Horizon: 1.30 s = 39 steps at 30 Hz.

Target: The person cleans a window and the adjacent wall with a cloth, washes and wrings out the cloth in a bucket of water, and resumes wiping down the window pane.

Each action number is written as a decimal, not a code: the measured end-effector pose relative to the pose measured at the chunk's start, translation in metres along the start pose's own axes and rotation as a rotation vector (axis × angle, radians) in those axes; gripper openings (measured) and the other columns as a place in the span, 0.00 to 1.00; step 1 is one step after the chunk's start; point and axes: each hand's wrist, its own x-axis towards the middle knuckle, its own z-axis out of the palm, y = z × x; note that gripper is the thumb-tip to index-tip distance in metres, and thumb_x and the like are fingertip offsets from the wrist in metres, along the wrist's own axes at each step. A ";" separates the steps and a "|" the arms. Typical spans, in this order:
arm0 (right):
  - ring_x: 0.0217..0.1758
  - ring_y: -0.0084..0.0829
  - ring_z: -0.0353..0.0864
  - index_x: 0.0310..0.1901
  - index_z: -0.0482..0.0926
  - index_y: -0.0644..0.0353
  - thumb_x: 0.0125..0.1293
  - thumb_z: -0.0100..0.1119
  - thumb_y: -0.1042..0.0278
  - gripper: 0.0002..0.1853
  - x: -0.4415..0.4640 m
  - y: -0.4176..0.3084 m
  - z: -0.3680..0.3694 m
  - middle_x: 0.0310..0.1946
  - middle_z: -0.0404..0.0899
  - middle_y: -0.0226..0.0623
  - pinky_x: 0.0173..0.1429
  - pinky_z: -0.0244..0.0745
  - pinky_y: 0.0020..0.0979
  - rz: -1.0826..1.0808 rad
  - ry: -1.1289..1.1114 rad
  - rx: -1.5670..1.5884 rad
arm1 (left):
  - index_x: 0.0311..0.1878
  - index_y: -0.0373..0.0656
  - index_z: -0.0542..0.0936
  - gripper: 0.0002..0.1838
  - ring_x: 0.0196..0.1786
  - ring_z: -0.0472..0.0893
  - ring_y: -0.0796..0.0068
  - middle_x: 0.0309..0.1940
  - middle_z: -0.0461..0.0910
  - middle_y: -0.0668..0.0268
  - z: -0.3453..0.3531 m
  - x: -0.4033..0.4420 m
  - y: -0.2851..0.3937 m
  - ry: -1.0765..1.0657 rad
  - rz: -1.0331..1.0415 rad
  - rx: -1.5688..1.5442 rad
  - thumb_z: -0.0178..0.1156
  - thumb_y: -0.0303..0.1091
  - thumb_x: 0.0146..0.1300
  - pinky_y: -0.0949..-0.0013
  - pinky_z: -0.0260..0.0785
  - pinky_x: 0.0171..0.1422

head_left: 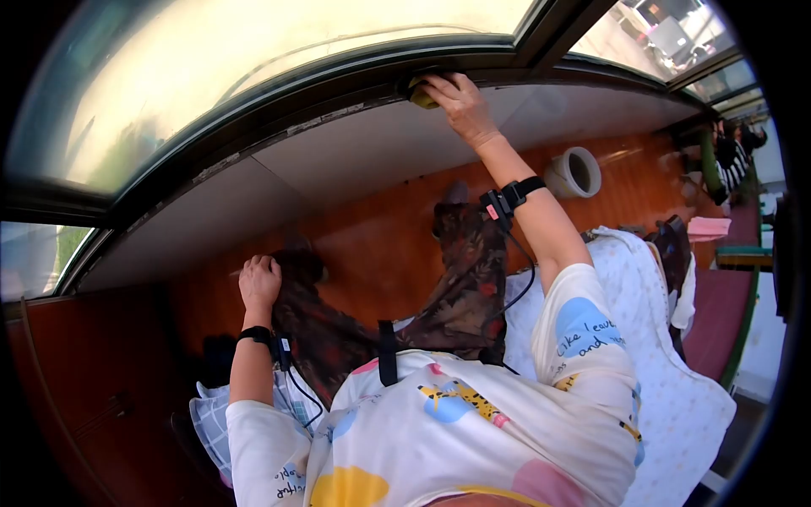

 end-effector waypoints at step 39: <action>0.54 0.29 0.73 0.57 0.71 0.60 0.59 0.47 0.77 0.22 0.132 -0.183 -0.039 0.50 0.73 0.35 0.60 0.68 0.31 1.311 0.838 1.873 | 0.35 0.41 0.83 0.13 0.46 0.78 0.58 0.39 0.81 0.59 0.009 -0.014 -0.035 0.099 -0.083 -0.155 0.52 0.39 0.60 0.59 0.70 0.53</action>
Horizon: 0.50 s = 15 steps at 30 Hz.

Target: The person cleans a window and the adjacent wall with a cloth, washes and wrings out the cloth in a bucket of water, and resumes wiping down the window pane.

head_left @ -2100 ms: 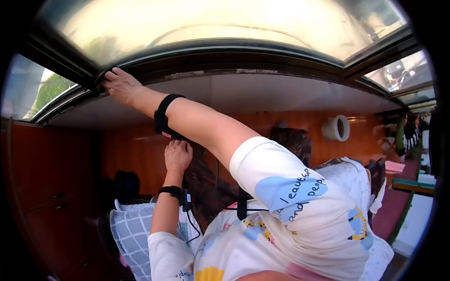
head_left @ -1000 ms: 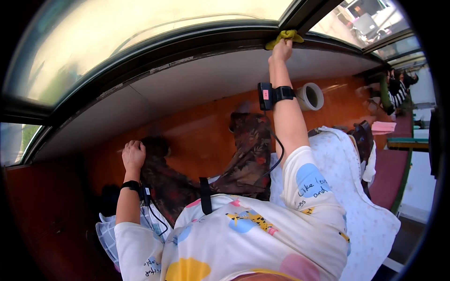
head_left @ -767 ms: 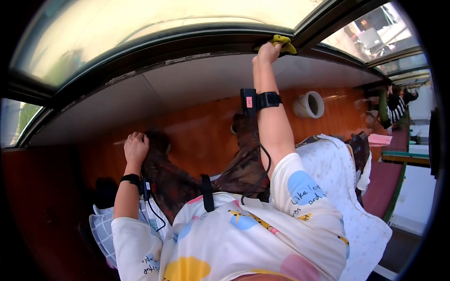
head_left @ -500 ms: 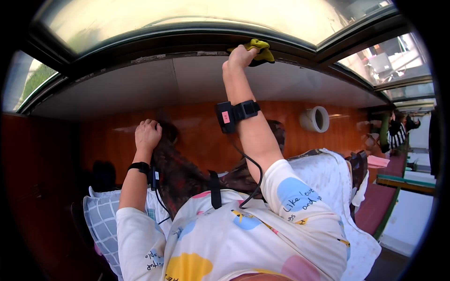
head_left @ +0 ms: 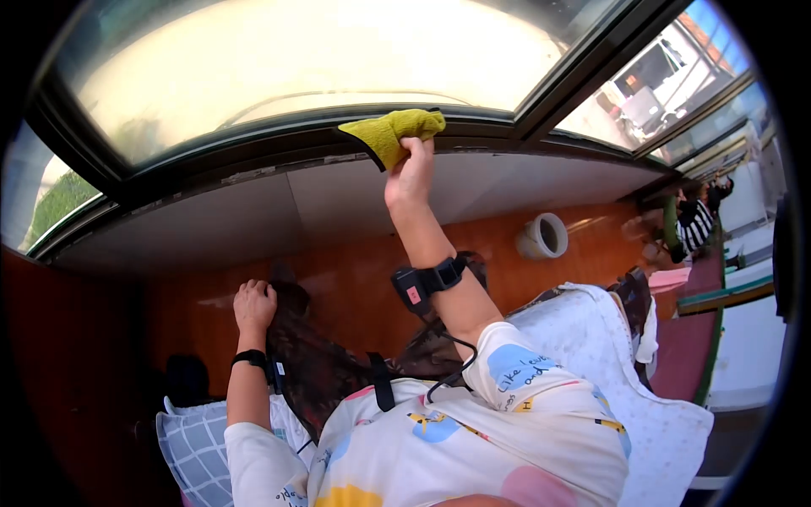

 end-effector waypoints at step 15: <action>0.76 0.55 0.39 0.72 0.52 0.49 0.69 0.47 0.72 0.31 0.154 -0.069 -0.036 0.74 0.39 0.48 0.75 0.46 0.47 -1.323 -0.115 -1.449 | 0.33 0.39 0.83 0.14 0.46 0.78 0.57 0.38 0.81 0.57 0.001 0.004 0.017 -0.025 0.020 0.024 0.52 0.38 0.60 0.58 0.70 0.54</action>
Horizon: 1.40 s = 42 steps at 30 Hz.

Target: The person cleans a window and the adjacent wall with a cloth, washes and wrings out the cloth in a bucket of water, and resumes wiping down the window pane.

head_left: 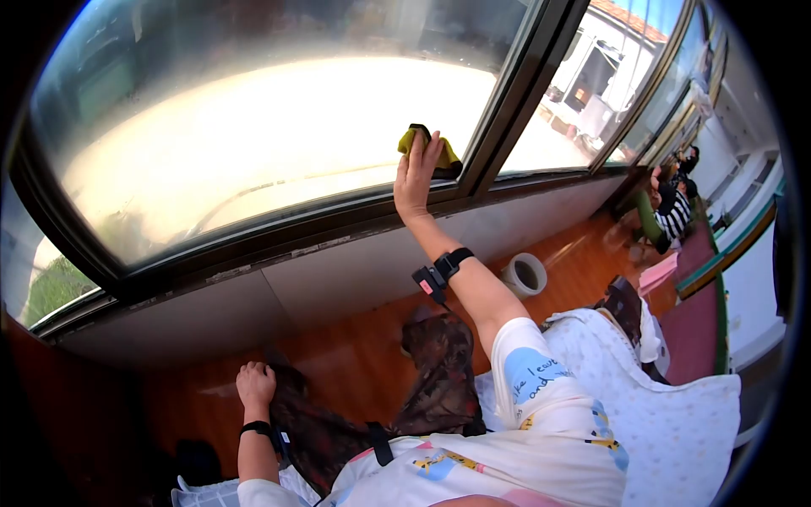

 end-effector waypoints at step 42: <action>0.68 0.40 0.64 0.56 0.77 0.35 0.68 0.53 0.52 0.15 0.241 -0.275 0.018 0.62 0.71 0.28 0.63 0.56 0.63 -0.968 0.365 -0.045 | 0.29 0.44 0.83 0.14 0.46 0.77 0.63 0.35 0.81 0.62 0.003 -0.010 -0.017 0.004 -0.068 -0.069 0.52 0.42 0.58 0.60 0.68 0.53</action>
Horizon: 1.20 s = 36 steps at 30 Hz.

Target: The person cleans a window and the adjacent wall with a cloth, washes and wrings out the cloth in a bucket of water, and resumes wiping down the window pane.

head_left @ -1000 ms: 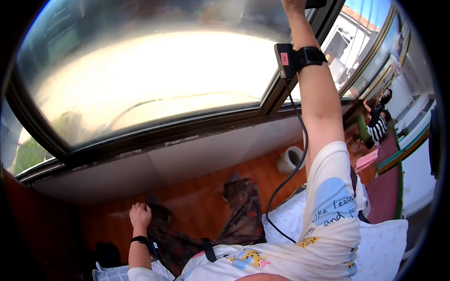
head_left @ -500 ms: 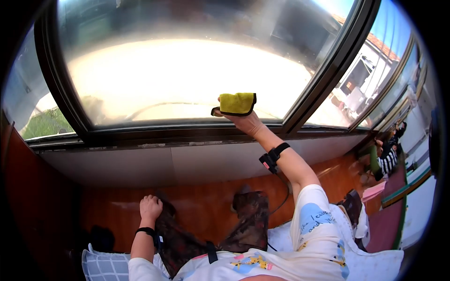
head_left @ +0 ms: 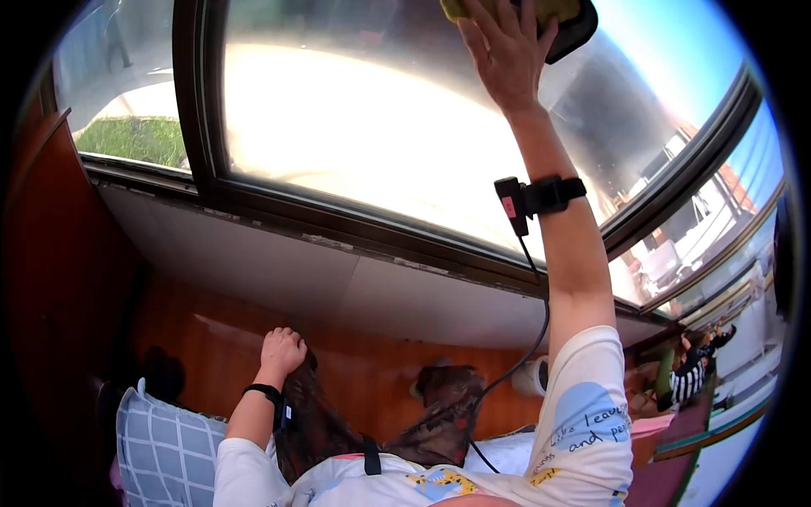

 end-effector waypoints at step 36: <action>0.76 0.27 0.45 0.66 0.65 0.51 0.64 0.48 0.58 0.27 -0.049 -0.326 0.044 0.72 0.54 0.28 0.78 0.35 0.38 -0.362 -0.548 0.583 | 0.32 0.42 0.83 0.15 0.46 0.77 0.63 0.36 0.81 0.61 -0.009 -0.008 -0.007 -0.009 -0.013 -0.099 0.51 0.42 0.60 0.60 0.67 0.55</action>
